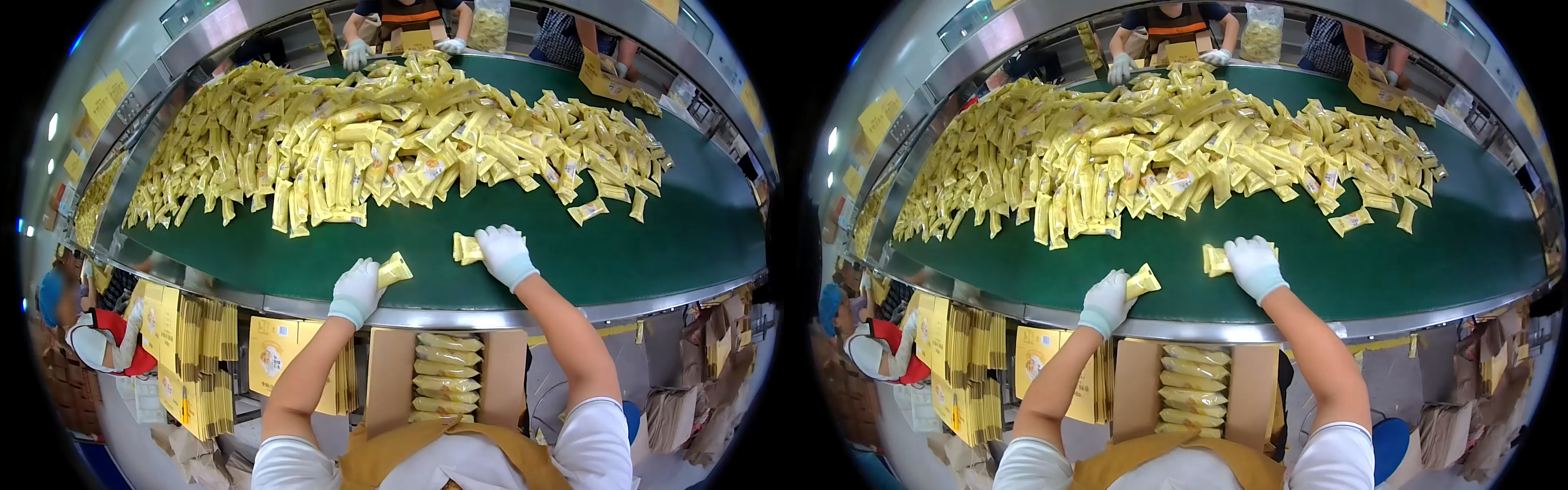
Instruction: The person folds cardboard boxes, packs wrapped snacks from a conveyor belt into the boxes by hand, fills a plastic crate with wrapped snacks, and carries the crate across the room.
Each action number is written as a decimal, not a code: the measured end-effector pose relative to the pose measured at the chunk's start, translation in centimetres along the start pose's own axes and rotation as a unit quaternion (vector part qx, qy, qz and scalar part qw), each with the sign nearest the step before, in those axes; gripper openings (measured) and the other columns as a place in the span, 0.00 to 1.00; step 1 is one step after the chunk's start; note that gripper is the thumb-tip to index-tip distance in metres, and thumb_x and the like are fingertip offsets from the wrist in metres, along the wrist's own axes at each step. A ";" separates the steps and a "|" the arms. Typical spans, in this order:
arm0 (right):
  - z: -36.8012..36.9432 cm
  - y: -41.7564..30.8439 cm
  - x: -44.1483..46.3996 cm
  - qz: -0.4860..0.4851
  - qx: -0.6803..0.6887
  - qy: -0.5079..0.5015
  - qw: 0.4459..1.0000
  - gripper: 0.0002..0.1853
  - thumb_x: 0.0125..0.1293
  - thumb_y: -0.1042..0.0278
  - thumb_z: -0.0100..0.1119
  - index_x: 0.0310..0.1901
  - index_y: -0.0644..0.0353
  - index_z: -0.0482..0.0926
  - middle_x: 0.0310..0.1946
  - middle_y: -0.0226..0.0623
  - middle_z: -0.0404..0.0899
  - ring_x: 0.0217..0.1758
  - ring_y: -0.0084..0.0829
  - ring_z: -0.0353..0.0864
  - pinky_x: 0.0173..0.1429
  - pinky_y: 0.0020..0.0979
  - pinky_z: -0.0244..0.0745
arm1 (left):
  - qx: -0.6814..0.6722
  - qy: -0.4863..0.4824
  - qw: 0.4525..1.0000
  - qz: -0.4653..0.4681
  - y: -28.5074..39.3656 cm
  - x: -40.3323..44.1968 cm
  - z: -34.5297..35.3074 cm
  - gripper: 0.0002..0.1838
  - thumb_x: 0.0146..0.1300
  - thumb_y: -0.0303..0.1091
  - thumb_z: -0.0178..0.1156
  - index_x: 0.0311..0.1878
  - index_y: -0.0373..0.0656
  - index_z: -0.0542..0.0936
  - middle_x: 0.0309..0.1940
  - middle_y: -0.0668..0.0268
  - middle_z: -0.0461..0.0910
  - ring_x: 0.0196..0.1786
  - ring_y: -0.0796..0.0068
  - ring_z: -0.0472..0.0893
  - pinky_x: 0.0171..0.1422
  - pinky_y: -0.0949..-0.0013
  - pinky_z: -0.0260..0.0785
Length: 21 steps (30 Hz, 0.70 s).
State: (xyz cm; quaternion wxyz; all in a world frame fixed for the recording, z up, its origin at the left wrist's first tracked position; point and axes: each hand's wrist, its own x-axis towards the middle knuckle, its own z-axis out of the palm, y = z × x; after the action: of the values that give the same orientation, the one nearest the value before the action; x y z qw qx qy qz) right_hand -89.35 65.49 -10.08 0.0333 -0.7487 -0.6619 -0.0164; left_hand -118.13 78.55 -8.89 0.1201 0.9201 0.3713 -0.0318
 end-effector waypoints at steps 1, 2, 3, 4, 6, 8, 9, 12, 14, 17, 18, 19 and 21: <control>0.7 0.4 -1.1 -0.007 0.003 0.010 1.000 0.10 0.62 0.67 0.59 0.44 0.58 0.78 0.43 0.44 0.82 0.53 0.46 0.81 0.62 0.44 0.71 | -0.024 -0.053 0.998 -0.030 0.5 -0.3 -0.4 0.27 0.57 0.45 0.70 0.54 0.41 0.75 0.59 0.55 0.77 0.64 0.54 0.75 0.65 0.55 0.69; 1.1 0.5 -2.0 -0.014 0.006 0.022 1.000 0.13 0.62 0.64 0.60 0.47 0.59 0.78 0.46 0.47 0.81 0.57 0.48 0.79 0.66 0.46 0.69 | -0.002 -0.022 1.000 0.003 0.6 -0.8 -0.1 0.29 0.58 0.46 0.69 0.58 0.40 0.74 0.59 0.56 0.76 0.63 0.54 0.75 0.66 0.56 0.69; 0.9 -0.2 -2.9 -0.019 0.018 0.045 0.999 0.19 0.62 0.60 0.61 0.51 0.61 0.76 0.49 0.50 0.79 0.60 0.50 0.76 0.69 0.47 0.65 | 0.021 0.011 0.999 0.036 0.5 -1.5 0.3 0.32 0.59 0.48 0.69 0.61 0.40 0.72 0.59 0.56 0.76 0.62 0.55 0.75 0.66 0.57 0.69; 0.6 -1.0 -3.7 -0.024 0.031 0.069 0.997 0.25 0.62 0.56 0.63 0.55 0.62 0.74 0.52 0.52 0.77 0.64 0.52 0.73 0.72 0.49 0.61 | 0.045 0.043 0.996 0.070 0.4 -2.2 0.6 0.35 0.60 0.49 0.68 0.65 0.40 0.71 0.59 0.57 0.76 0.61 0.55 0.76 0.66 0.58 0.68; -0.5 -1.5 -4.7 -0.032 0.052 0.033 0.998 0.44 0.60 0.43 0.65 0.69 0.68 0.64 0.59 0.60 0.70 0.71 0.58 0.63 0.77 0.52 0.53 | 0.065 0.066 0.991 0.094 -0.1 -2.6 1.6 0.38 0.60 0.51 0.66 0.69 0.41 0.67 0.58 0.60 0.76 0.60 0.59 0.76 0.68 0.57 0.66; 0.3 -1.1 -5.0 -0.062 0.028 0.079 0.995 0.44 0.60 0.42 0.65 0.68 0.68 0.64 0.59 0.60 0.70 0.70 0.57 0.64 0.77 0.51 0.54 | 0.089 0.076 0.987 0.107 -0.4 -3.1 1.8 0.41 0.61 0.52 0.66 0.72 0.42 0.65 0.58 0.62 0.76 0.60 0.61 0.75 0.69 0.55 0.63; 0.7 -0.8 -5.2 -0.077 0.016 0.102 0.992 0.44 0.60 0.42 0.65 0.68 0.68 0.65 0.59 0.59 0.70 0.70 0.57 0.64 0.77 0.50 0.55 | 0.103 0.075 0.986 0.105 -0.6 -3.5 1.8 0.42 0.61 0.51 0.66 0.74 0.42 0.64 0.58 0.62 0.75 0.61 0.62 0.75 0.70 0.54 0.61; -2.2 0.5 -4.0 -0.057 0.043 -0.046 0.996 0.50 0.56 0.34 0.67 0.70 0.66 0.64 0.55 0.55 0.74 0.65 0.54 0.69 0.75 0.47 0.58 | 0.123 0.062 0.987 0.082 -0.9 -4.2 1.1 0.43 0.61 0.50 0.66 0.75 0.43 0.62 0.60 0.62 0.74 0.62 0.63 0.73 0.72 0.50 0.58; -2.9 0.8 -3.8 -0.057 0.021 -0.115 0.992 0.55 0.50 0.29 0.68 0.71 0.63 0.64 0.52 0.52 0.76 0.59 0.50 0.73 0.70 0.46 0.63 | 0.119 0.046 0.990 0.066 -1.1 -4.7 0.7 0.43 0.61 0.49 0.66 0.76 0.44 0.61 0.61 0.62 0.73 0.63 0.62 0.72 0.72 0.49 0.57; -1.0 1.1 -4.5 -0.115 -0.017 0.036 0.993 0.55 0.50 0.29 0.68 0.71 0.61 0.63 0.51 0.51 0.76 0.56 0.47 0.74 0.65 0.44 0.66 | 0.108 0.029 0.992 0.053 -1.8 -5.2 0.1 0.43 0.62 0.49 0.65 0.77 0.45 0.60 0.62 0.62 0.72 0.64 0.60 0.71 0.72 0.50 0.57; -0.6 0.8 -5.0 -0.114 -0.030 0.069 0.991 0.55 0.49 0.31 0.70 0.72 0.59 0.63 0.50 0.49 0.75 0.54 0.45 0.74 0.62 0.43 0.67 | 0.109 0.029 0.992 0.054 -1.9 -5.4 0.0 0.43 0.63 0.49 0.64 0.77 0.45 0.60 0.62 0.62 0.72 0.64 0.60 0.71 0.72 0.51 0.57; -0.3 0.4 -5.3 -0.091 -0.011 0.042 0.995 0.54 0.49 0.33 0.71 0.72 0.59 0.63 0.51 0.49 0.74 0.56 0.46 0.74 0.63 0.43 0.67 | 0.110 0.029 0.992 0.055 -2.0 -5.6 0.1 0.43 0.63 0.50 0.64 0.77 0.45 0.59 0.63 0.62 0.72 0.65 0.60 0.71 0.71 0.51 0.57; -1.4 -0.6 -6.1 -0.041 0.026 -0.014 0.999 0.54 0.48 0.36 0.73 0.72 0.60 0.62 0.53 0.48 0.73 0.58 0.48 0.73 0.67 0.43 0.66 | 0.122 0.048 0.990 0.048 -1.8 -6.2 0.1 0.43 0.64 0.52 0.62 0.78 0.45 0.59 0.63 0.62 0.72 0.65 0.60 0.71 0.70 0.51 0.57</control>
State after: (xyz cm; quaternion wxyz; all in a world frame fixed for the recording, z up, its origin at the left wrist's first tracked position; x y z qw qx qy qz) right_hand -90.63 59.45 -9.07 0.0431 -0.7196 -0.6929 0.0102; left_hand -123.84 75.65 -8.43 -0.0099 0.9451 0.3256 -0.0268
